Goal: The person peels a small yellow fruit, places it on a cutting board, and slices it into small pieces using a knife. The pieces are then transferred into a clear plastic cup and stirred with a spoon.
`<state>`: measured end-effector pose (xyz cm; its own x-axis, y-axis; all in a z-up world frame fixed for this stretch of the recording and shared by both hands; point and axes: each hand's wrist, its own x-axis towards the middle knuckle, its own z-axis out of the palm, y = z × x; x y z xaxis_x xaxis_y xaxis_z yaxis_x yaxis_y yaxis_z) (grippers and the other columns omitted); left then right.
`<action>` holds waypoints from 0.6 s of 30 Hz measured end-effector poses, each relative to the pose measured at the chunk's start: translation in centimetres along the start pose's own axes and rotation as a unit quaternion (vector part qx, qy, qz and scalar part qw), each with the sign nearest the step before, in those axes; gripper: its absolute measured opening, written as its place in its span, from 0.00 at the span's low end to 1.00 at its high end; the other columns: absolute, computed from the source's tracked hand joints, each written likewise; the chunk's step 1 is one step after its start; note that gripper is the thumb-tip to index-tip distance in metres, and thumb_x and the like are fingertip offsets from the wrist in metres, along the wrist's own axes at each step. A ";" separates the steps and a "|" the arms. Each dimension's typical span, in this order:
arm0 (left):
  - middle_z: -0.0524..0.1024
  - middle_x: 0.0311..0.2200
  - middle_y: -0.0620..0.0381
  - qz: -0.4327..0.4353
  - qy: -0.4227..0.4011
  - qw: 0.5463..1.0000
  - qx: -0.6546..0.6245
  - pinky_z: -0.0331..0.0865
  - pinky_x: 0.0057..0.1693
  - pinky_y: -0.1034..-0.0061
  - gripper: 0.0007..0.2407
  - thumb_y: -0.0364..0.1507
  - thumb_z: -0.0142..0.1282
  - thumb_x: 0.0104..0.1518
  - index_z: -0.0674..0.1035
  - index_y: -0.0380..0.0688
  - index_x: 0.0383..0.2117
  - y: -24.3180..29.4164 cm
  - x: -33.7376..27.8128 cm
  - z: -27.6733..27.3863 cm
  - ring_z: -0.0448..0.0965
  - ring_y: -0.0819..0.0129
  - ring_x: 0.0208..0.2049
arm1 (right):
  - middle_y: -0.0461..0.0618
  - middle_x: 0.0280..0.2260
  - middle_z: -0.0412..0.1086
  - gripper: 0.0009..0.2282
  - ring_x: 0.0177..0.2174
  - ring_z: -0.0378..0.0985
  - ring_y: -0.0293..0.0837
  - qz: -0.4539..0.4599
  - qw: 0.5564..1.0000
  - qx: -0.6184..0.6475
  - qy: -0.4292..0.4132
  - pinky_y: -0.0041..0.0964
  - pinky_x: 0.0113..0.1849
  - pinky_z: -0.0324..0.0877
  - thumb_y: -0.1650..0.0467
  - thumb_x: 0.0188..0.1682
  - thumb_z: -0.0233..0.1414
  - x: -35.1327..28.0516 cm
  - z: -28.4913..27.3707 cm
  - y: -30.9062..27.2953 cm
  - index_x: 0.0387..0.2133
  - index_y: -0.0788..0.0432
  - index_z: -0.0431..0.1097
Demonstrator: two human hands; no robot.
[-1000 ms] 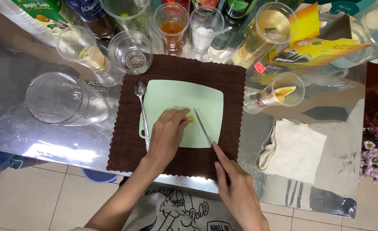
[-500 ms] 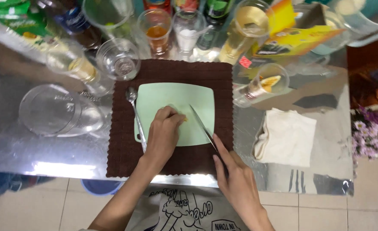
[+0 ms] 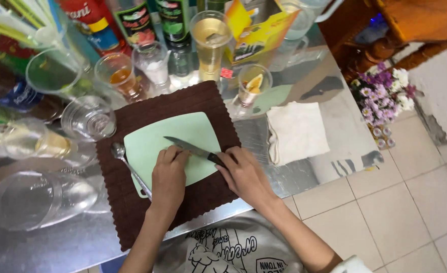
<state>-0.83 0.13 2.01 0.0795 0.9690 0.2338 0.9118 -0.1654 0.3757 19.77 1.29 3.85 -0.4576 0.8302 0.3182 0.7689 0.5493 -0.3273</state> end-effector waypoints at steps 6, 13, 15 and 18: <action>0.76 0.34 0.57 0.006 -0.016 0.998 -0.053 0.78 0.46 0.75 0.10 0.15 0.58 0.55 0.85 0.40 0.39 -0.2 0.6 -0.6 0.79 0.61 0.41 | 0.59 0.32 0.71 0.10 0.34 0.73 0.55 0.022 0.999 0.031 0.026 0.41 0.36 0.69 0.69 0.53 0.53 -0.4 0.3 -0.3 0.41 0.64 0.76; 0.79 0.37 0.50 0.069 -0.004 0.989 -0.132 0.74 0.49 0.67 0.08 0.16 0.56 0.58 0.84 0.35 0.39 -2.9 0.3 1.2 0.79 0.57 0.38 | 0.54 0.35 0.68 0.10 0.28 0.73 0.49 0.108 0.990 0.020 0.089 0.38 0.25 0.71 0.69 0.56 0.53 -3.0 1.3 -1.8 0.45 0.63 0.70; 0.77 0.37 0.49 0.079 0.005 0.993 -0.089 0.71 0.51 0.64 0.06 0.20 0.56 0.59 0.84 0.35 0.39 -4.6 0.3 2.6 0.77 0.53 0.40 | 0.54 0.35 0.71 0.10 0.27 0.72 0.45 0.160 0.986 0.036 -0.011 0.32 0.24 0.70 0.71 0.57 0.52 -3.1 0.8 -2.6 0.47 0.64 0.72; 0.79 0.40 0.54 0.086 0.006 0.996 -0.006 0.71 0.50 0.66 0.08 0.28 0.57 0.61 0.86 0.48 0.42 -8.8 0.3 6.4 0.79 0.59 0.40 | 0.57 0.43 0.67 0.09 0.40 0.72 0.55 0.140 0.983 0.028 0.117 0.44 0.39 0.71 0.68 0.56 0.53 -4.7 4.2 -3.2 0.45 0.60 0.71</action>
<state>-6.29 3.06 -6.98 0.2296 0.9238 0.3064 0.8801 -0.3315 0.3398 17.55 -3.95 -0.29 -0.1109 0.9086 0.4026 0.8210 0.3121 -0.4781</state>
